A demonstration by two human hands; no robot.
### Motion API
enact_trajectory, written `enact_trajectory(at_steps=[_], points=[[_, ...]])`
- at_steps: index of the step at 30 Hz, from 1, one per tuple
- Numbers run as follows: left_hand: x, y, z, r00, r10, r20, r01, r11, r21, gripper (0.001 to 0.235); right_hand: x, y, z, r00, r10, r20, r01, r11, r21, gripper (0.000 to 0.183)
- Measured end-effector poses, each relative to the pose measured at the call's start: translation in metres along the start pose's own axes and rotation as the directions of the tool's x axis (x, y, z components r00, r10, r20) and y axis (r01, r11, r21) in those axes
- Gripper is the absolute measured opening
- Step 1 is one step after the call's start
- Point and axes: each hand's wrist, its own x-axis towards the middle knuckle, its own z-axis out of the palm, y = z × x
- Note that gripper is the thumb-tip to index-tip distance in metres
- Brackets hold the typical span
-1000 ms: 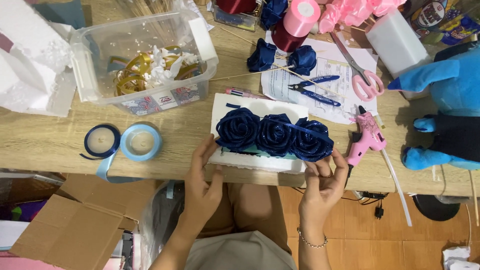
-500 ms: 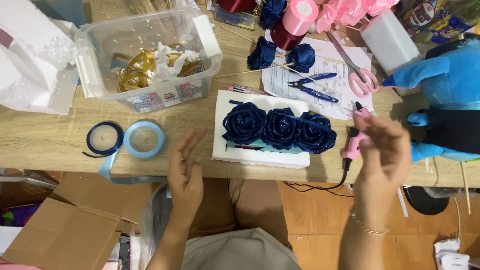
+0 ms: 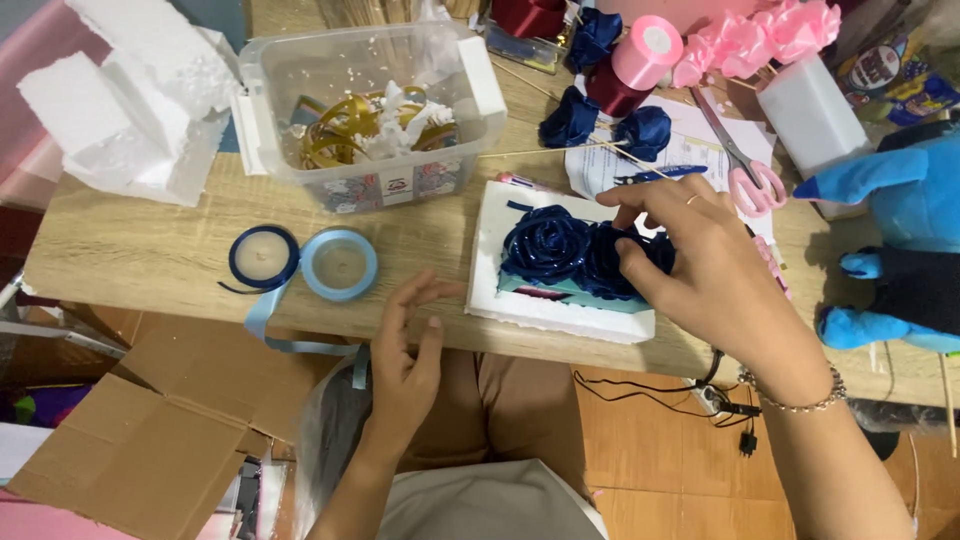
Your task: The person arranges three dark blue fabric roses on a white foam block, then places the assembly into a teal gift box with a clear window. They attach a dark blue ribbon handle to the box and adjust the roses and ribbon for presentation.
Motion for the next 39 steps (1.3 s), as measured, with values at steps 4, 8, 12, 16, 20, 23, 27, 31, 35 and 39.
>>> enact_trajectory(at_steps=[4,8,12,16,20,23,27,31,35,39], points=[[0.0,0.002,-0.002,1.0,-0.017,0.002,0.017,1.0,0.01,0.036,0.004,-0.001,0.006,1.0,-0.025,-0.01,0.025,1.0,-0.016,0.033],[-0.001,-0.001,-0.003,1.0,-0.023,0.02,0.023,1.0,-0.002,0.037,0.007,0.0,0.01,0.992,-0.112,-0.061,0.108,0.992,-0.06,0.034],[-0.002,-0.003,-0.002,1.0,-0.009,0.018,0.009,0.999,-0.036,0.036,0.012,-0.001,0.015,0.937,-0.298,-0.182,0.268,0.948,-0.174,0.025],[-0.006,-0.002,-0.003,0.997,-0.073,0.015,0.074,0.995,-0.063,0.038,0.011,0.0,0.015,0.921,-0.313,-0.231,0.278,0.945,-0.172,0.026],[-0.006,0.0,-0.004,0.994,-0.107,0.034,0.109,0.991,-0.078,0.036,0.008,0.004,0.015,0.92,-0.312,-0.236,0.256,0.936,-0.241,0.012],[-0.006,0.003,-0.004,0.992,-0.114,0.057,0.119,0.988,-0.096,0.035,0.005,0.006,0.009,0.942,-0.25,-0.223,0.214,0.961,-0.173,0.009],[-0.006,0.005,0.0,0.994,-0.066,0.084,0.076,0.99,-0.115,0.035,0.005,-0.011,-0.007,0.991,0.098,-0.092,-0.085,0.987,0.134,0.012],[-0.007,0.001,0.004,0.995,-0.058,0.084,0.069,0.989,-0.129,0.034,0.006,-0.009,-0.014,0.975,0.221,-0.027,-0.215,0.965,0.152,0.011],[-0.005,0.002,0.008,0.99,-0.096,0.099,0.107,0.987,-0.117,0.034,0.01,0.002,-0.018,0.957,0.272,0.103,-0.29,0.928,0.236,0.011],[-0.001,0.0,0.01,0.992,-0.049,0.117,0.061,0.993,-0.103,0.034,0.02,-0.008,-0.03,0.887,0.376,0.269,-0.454,0.82,0.349,0.013]])
